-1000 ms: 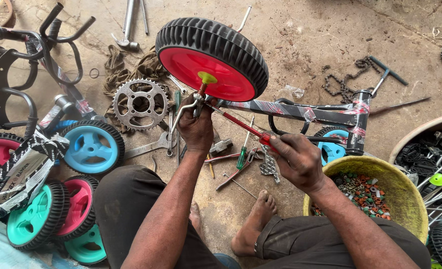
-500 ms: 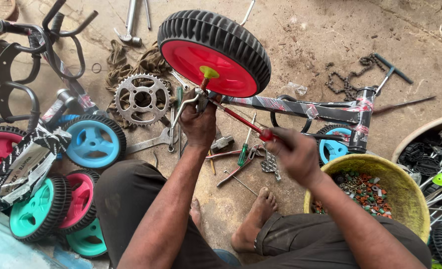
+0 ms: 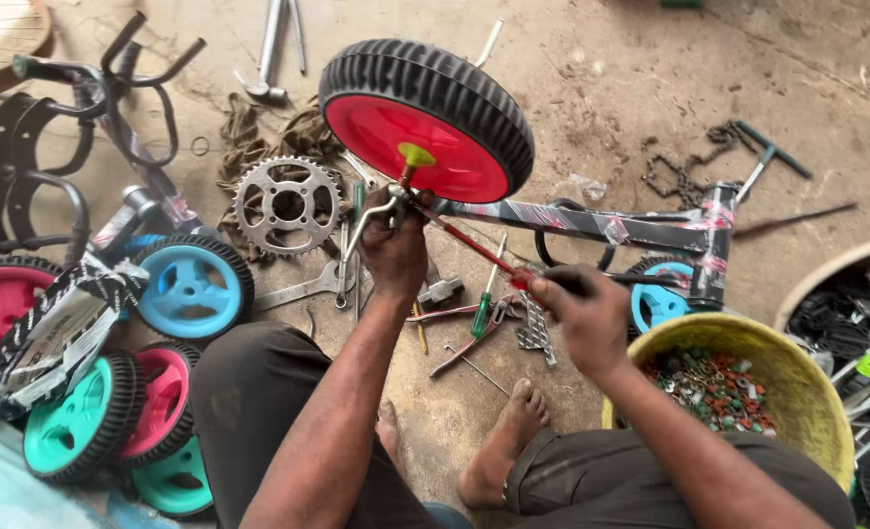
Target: The person is repairing a child's tricycle by tightening the rear wheel axle. They use a screwdriver and a wrench to secure the wheel to the frame, then spin the wheel to test its movement.
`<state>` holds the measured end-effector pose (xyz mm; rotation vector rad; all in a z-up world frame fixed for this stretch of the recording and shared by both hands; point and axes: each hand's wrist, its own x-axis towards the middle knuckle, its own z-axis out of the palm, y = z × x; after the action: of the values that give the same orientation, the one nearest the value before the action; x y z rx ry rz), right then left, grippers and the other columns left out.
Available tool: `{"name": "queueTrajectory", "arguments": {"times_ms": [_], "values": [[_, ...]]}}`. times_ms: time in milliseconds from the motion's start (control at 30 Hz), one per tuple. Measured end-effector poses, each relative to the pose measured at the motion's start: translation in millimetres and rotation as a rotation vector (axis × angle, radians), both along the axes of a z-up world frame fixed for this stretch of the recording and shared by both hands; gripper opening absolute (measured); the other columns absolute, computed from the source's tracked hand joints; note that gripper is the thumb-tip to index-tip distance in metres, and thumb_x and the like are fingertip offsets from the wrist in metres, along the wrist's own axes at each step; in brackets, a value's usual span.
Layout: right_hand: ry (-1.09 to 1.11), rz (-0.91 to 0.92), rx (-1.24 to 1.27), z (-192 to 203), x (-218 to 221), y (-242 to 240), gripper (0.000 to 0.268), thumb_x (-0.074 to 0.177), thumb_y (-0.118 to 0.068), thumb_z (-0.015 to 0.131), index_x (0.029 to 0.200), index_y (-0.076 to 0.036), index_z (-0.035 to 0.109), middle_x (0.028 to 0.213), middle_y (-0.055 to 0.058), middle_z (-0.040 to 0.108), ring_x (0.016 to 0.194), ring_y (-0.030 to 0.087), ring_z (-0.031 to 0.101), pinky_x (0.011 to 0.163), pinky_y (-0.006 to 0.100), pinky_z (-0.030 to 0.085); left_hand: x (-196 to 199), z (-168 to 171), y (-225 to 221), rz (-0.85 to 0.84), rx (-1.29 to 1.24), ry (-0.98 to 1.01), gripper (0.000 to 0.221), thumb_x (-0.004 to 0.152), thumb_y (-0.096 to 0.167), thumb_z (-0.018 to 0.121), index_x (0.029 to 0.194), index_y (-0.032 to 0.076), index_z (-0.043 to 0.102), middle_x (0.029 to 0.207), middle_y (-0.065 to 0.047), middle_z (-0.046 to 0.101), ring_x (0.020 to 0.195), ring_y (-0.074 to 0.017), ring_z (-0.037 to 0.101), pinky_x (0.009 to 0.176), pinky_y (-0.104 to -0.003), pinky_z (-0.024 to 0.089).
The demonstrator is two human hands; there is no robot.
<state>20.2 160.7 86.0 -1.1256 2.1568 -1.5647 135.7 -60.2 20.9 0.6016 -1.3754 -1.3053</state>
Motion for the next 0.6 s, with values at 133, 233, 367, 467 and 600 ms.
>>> {"name": "queueTrajectory", "arguments": {"times_ms": [133,233,367,467,600], "values": [[0.332,0.212,0.117,-5,4,7,0.032,0.087,-0.018,0.082,0.112,-0.002,0.070,0.087,0.011,0.073,0.072,0.017,0.072,0.063,0.031,0.058,2,-6,8,0.023,0.070,-0.039,0.005,0.101,-0.003,0.064,0.103,0.002,0.064,0.092,-0.004,0.073,0.085,-0.0119,0.070,0.076,-0.029,0.060],[-0.897,-0.062,0.229,-1,-2,4,0.034,0.083,-0.016,0.079,0.114,-0.004,0.076,0.085,0.009,0.073,0.061,0.018,0.059,0.051,0.031,0.043,1,1,9,0.068,-0.004,-0.072,0.008,0.100,-0.005,0.064,0.105,0.001,0.065,0.094,-0.004,0.072,0.087,-0.0115,0.069,0.076,-0.028,0.060],[0.557,0.178,-0.069,-9,-9,2,0.029,0.094,-0.019,0.076,0.117,-0.002,0.070,0.098,0.012,0.075,0.087,0.023,0.074,0.074,0.036,0.060,1,4,7,0.108,-0.137,-0.126,0.011,0.098,-0.005,0.060,0.105,0.001,0.066,0.093,-0.006,0.074,0.087,-0.0119,0.071,0.077,-0.028,0.059],[-0.247,0.177,0.124,-20,-8,3,0.029,0.091,-0.021,0.076,0.114,-0.002,0.074,0.088,0.009,0.075,0.071,0.016,0.069,0.060,0.031,0.055,5,6,9,0.127,-0.125,-0.183,0.003,0.099,-0.001,0.066,0.100,0.002,0.066,0.089,-0.007,0.074,0.082,-0.0127,0.071,0.072,-0.029,0.057],[-0.026,0.037,0.116,-27,-7,3,0.023,0.092,-0.024,0.076,0.108,-0.006,0.072,0.079,0.008,0.072,0.061,0.014,0.064,0.050,0.028,0.050,3,10,6,0.152,-0.171,-0.278,0.008,0.099,0.003,0.071,0.096,0.002,0.064,0.082,-0.007,0.073,0.075,-0.0151,0.071,0.064,-0.031,0.056]]}}
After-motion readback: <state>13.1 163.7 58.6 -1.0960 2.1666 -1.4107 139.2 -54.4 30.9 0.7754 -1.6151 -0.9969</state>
